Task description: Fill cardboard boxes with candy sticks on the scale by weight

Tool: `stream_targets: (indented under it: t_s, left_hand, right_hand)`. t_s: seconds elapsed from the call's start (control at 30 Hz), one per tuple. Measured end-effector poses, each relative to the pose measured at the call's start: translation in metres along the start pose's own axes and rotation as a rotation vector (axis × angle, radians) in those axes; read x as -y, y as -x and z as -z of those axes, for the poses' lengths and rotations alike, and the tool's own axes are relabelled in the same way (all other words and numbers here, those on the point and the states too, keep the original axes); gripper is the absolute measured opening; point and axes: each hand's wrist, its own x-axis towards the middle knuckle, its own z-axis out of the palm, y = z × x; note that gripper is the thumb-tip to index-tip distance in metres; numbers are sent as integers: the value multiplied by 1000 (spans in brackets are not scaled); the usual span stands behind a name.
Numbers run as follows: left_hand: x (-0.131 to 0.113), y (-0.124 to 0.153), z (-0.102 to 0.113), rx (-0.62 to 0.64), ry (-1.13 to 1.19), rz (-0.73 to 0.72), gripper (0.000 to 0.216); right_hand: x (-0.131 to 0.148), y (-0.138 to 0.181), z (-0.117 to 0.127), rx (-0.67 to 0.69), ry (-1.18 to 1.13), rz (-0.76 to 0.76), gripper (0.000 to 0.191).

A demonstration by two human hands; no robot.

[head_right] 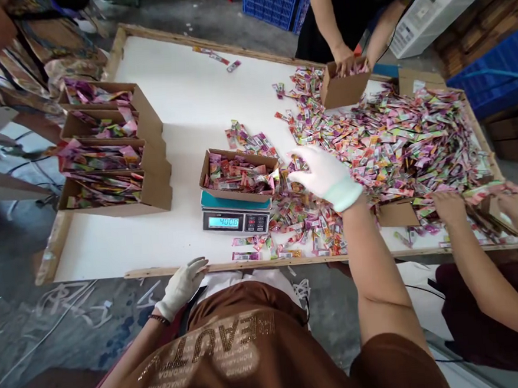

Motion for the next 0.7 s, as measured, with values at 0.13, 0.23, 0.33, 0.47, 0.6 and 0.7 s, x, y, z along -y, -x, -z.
stream_targets:
  t_s: [0.13,0.23,0.33,0.47,0.6,0.7]
  left_hand:
    - [-1,1,2,-12,-8,10,44]
    - [-3,7,1,-37,-12,19,44]
    - [-4,15,-1,-69,-8,22,43]
    - [-3,26,-5,-114,4,28,42]
    - [-1,23,-5,-128,18,21,38]
    - [-2,13,-2,-124,44,6,40]
  right_hand:
    - [40,-43,-43,243,-31,173,56]
    - [64,-76,-82,434,88,188,60]
    - [82,-97,-108,545,151,135,37]
    - [89,-102,-106,391,47,91,15]
    - [81,-83,-69,271,-52,125,16]
    - [71,-59,-34,43,-227,167,14]
